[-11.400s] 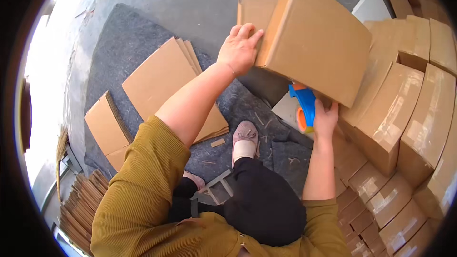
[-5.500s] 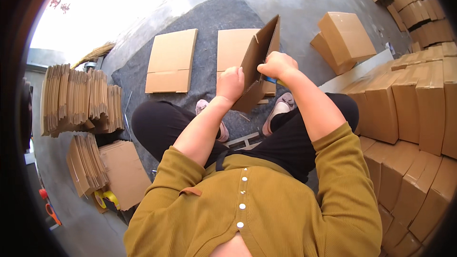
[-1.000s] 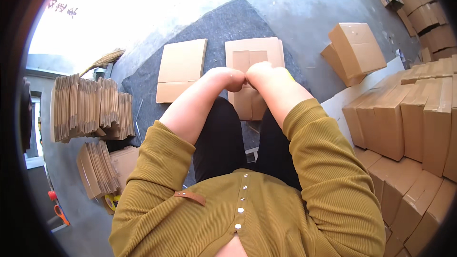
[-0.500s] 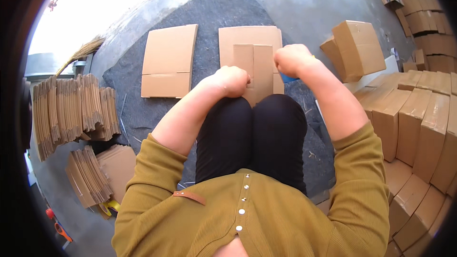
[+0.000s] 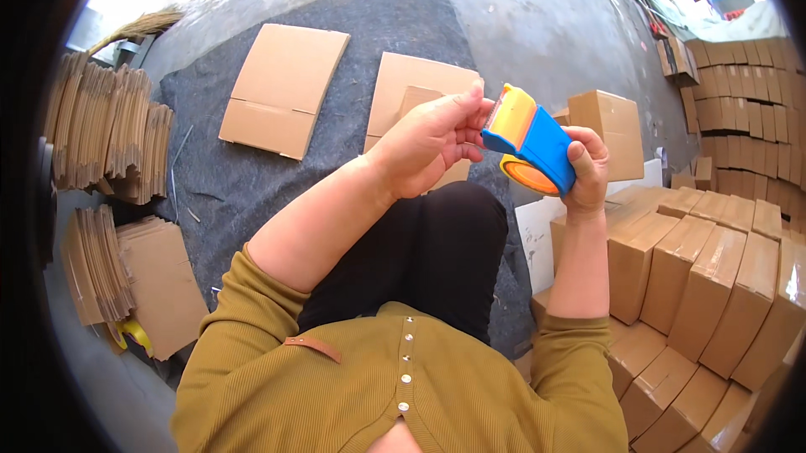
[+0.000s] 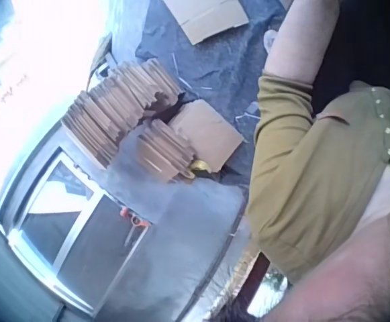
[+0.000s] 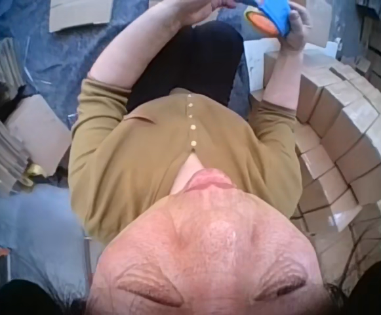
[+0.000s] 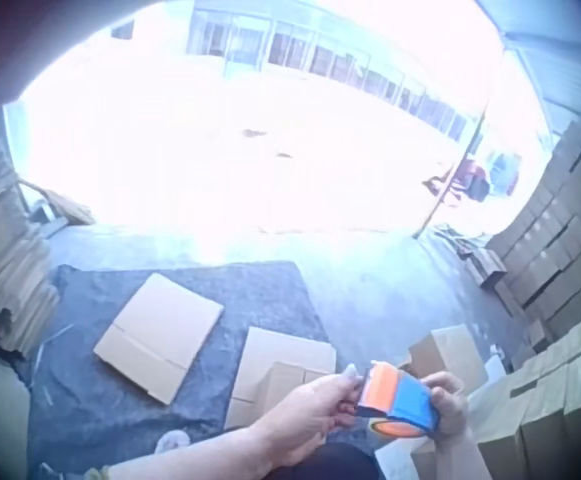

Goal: The person assembles cardboard boxes by unfolding flat cardboard sheets, folding the bottom flaps, sealing the seams with a tape dispenser, and stacking the completed boxes.

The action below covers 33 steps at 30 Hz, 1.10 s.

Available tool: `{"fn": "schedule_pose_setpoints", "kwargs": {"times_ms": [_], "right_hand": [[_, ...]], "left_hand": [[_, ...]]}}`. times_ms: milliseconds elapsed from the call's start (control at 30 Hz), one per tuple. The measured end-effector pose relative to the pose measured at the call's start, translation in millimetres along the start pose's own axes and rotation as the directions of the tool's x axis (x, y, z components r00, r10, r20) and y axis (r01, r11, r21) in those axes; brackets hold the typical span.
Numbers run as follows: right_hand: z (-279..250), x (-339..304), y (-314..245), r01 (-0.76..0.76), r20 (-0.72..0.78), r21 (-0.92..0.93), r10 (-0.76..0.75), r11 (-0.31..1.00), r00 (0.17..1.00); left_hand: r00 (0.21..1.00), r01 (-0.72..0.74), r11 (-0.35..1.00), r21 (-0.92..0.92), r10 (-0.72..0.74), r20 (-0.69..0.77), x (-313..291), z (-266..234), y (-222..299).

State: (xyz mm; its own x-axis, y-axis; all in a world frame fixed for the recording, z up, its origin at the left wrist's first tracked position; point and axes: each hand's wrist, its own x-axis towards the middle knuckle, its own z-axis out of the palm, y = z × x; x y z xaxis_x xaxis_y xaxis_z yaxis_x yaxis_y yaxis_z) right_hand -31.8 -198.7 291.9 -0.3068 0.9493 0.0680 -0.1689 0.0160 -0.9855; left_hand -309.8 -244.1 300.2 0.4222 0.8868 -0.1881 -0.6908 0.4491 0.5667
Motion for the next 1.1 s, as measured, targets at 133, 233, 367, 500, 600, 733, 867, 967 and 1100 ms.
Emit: {"fn": "schedule_pose_setpoints", "kwargs": {"times_ms": [133,233,367,500,600,733,867,967,1100], "right_hand": [[12.2,-0.2,-2.0,0.013,0.042,-0.029,-0.012,0.999,0.999],[13.2,1.4,0.8,0.009,0.03,-0.07,-0.007,0.997,1.0],[26.8,9.4,-1.5,-0.079,0.036,-0.32,0.095,0.944,0.995],[60.9,23.6,-1.3,-0.075,0.071,-0.734,0.186,0.675,0.98],[60.4,38.8,-7.0,-0.101,0.096,-0.787,0.282,0.609,0.955],[21.5,50.2,-5.1,-0.094,0.112,-0.827,0.325,0.555,0.939],[15.9,72.3,17.9,-0.251,0.032,-0.788,0.444,0.562,0.895],[12.4,86.2,35.4,-0.308,-0.003,-0.764,0.474,0.567,0.88],[2.5,99.0,50.1,-0.334,0.004,-0.764,0.522,0.552,0.853]], "left_hand": [[0.995,0.012,0.998,0.067,-0.005,-0.099,-1.0,-7.9,-3.8],[0.993,-0.015,0.998,0.069,0.023,-0.117,-0.9,-15.5,-5.6],[0.96,-0.045,0.921,0.386,0.148,-0.24,8.6,-34.1,-12.6],[0.863,-0.122,0.694,0.709,0.427,-0.269,16.5,-70.0,-22.3],[0.85,-0.098,0.838,0.537,0.351,-0.393,12.5,-89.4,-12.7],[0.751,-0.049,0.888,0.457,0.335,-0.57,-1.4,-133.9,1.4],[0.765,-0.014,0.912,0.41,0.274,-0.583,9.9,-165.0,-9.2],[0.751,0.045,0.878,0.476,0.284,-0.595,23.3,-176.7,-15.1],[0.737,0.059,0.892,0.447,0.264,-0.622,35.9,-194.1,-27.6]]}}
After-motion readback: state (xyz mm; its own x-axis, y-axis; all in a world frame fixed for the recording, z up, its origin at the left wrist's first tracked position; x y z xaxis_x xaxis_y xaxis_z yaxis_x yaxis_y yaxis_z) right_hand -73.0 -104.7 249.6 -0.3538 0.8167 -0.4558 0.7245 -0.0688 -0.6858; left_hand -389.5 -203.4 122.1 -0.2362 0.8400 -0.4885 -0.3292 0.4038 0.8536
